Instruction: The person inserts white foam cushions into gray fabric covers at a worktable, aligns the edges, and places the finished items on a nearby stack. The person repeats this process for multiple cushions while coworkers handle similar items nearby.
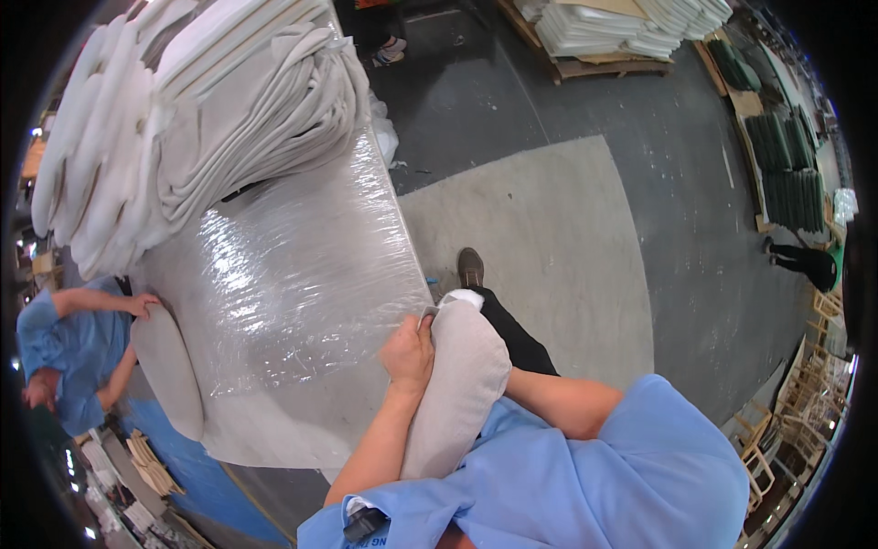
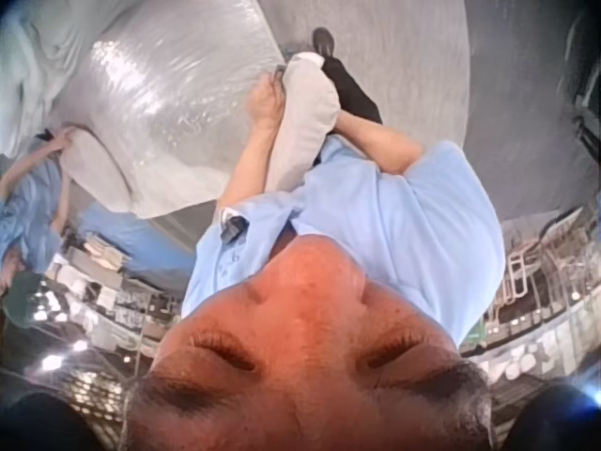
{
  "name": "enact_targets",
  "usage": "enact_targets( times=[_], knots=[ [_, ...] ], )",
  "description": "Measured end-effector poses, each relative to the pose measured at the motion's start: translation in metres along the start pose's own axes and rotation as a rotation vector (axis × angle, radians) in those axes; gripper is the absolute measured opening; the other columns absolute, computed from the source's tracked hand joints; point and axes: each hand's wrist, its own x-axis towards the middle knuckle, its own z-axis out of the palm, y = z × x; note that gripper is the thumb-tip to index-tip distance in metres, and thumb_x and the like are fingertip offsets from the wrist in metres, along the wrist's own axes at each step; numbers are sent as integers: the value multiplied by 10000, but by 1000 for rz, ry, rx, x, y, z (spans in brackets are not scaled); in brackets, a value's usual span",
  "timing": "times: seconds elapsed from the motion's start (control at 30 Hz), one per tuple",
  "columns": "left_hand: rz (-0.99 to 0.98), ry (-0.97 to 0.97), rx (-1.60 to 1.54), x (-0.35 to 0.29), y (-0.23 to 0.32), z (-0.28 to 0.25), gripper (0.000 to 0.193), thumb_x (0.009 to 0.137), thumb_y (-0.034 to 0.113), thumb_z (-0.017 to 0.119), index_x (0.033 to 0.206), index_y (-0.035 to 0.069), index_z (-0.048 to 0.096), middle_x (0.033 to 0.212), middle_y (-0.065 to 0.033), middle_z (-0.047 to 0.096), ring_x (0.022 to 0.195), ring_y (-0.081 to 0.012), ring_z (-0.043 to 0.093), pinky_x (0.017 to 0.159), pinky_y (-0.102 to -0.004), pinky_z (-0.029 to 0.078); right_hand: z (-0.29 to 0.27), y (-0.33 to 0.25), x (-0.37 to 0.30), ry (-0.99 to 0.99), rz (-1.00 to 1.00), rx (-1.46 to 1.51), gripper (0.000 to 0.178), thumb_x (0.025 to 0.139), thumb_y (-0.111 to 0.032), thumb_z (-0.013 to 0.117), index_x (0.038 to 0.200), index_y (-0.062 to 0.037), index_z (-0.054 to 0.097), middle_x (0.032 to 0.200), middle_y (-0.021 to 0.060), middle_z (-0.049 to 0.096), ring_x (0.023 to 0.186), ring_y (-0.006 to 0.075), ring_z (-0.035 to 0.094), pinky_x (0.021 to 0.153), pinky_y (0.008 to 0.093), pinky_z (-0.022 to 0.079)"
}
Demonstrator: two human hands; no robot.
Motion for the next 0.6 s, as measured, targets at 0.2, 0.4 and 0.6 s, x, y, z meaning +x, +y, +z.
enact_targets(
  times=[0.2, 0.4, 0.6],
  knots=[
    [38, 36, -134, -7, 6, -11, 290, 1015, 297, 691, 820, 93, 621, 746, -154, 658, 699, -390, 658, 613, -492, 490, -53, -123, 9, -35, -532, -98, 242, 1048, -240, 673, 1116, -12, 715, 939, 0, 691, 871, 100, 606, 792, 302, 510],
    [158, 87, -143, -11, 13, -18, 225, 979, 256, 709, 836, 98, 637, 812, -145, 671, 748, -375, 666, 652, -482, 507, -59, -210, 10, -633, -420, -724, 182, 989, -216, 734, 1064, -59, 788, 885, 11, 696, 826, 120, 612, 748, 304, 504],
    [132, -30, -203, -9, 26, -24, 250, 1006, 296, 675, 888, 76, 672, 841, -171, 685, 791, -402, 670, 683, -497, 511, -57, -216, 4, -672, -506, -947, 169, 986, -204, 748, 1055, -50, 751, 935, 40, 710, 882, 131, 628, 807, 316, 519]
  ],
)
